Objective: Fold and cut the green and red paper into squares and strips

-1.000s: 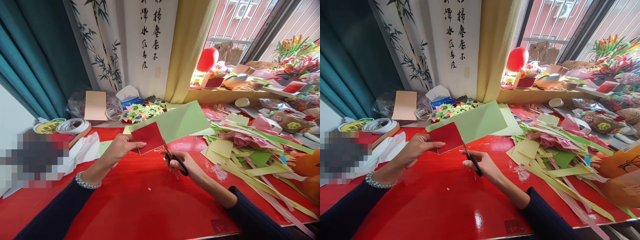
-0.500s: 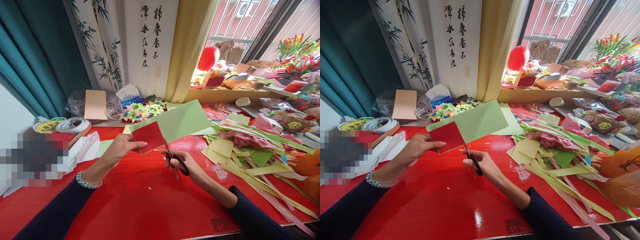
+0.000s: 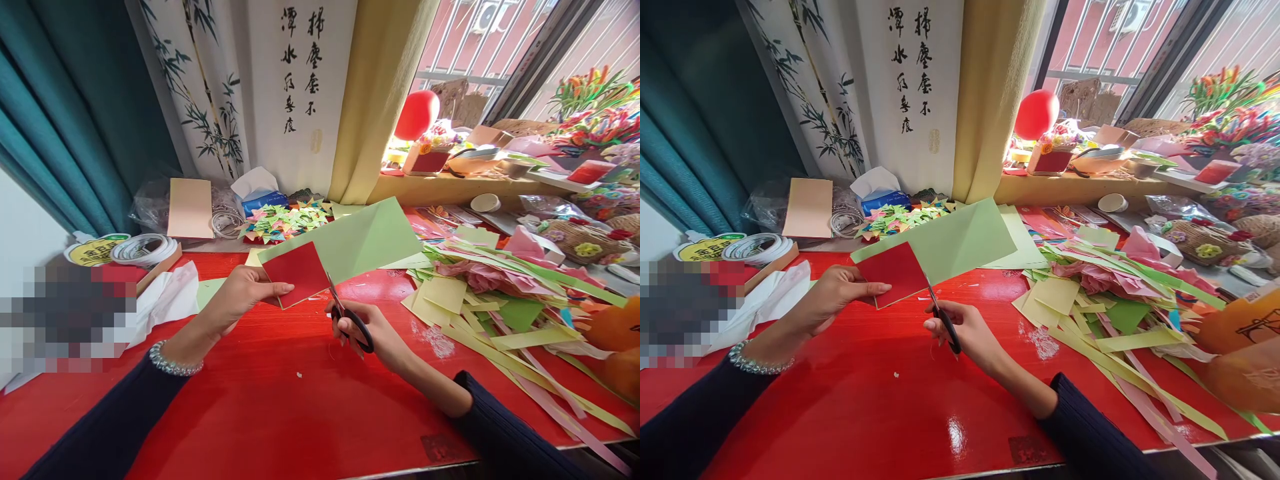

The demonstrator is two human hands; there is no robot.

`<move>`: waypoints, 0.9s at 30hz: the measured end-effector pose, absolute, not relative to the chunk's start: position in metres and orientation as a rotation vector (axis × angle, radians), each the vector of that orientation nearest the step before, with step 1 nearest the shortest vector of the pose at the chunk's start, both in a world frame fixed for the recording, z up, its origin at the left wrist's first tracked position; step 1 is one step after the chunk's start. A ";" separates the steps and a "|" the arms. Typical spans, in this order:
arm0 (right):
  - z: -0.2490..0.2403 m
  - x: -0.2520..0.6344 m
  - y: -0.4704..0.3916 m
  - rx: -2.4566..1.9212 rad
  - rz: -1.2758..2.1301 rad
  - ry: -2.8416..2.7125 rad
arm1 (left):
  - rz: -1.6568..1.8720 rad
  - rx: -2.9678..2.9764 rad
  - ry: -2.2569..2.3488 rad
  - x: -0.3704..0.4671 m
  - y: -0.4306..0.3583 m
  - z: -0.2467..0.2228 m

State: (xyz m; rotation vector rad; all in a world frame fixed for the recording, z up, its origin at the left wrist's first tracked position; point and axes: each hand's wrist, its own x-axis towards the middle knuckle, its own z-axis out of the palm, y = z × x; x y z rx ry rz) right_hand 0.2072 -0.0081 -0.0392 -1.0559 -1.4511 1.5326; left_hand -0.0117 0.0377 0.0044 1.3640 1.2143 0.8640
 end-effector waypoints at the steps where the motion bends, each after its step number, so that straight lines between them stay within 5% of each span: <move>1: -0.040 0.207 -0.008 -1.054 1.531 -1.450 | 0.867 1.362 1.212 -0.012 0.038 0.004; 27: -0.044 0.207 -0.011 -1.080 1.550 -1.484 | 0.800 1.366 1.156 -0.016 0.040 -0.003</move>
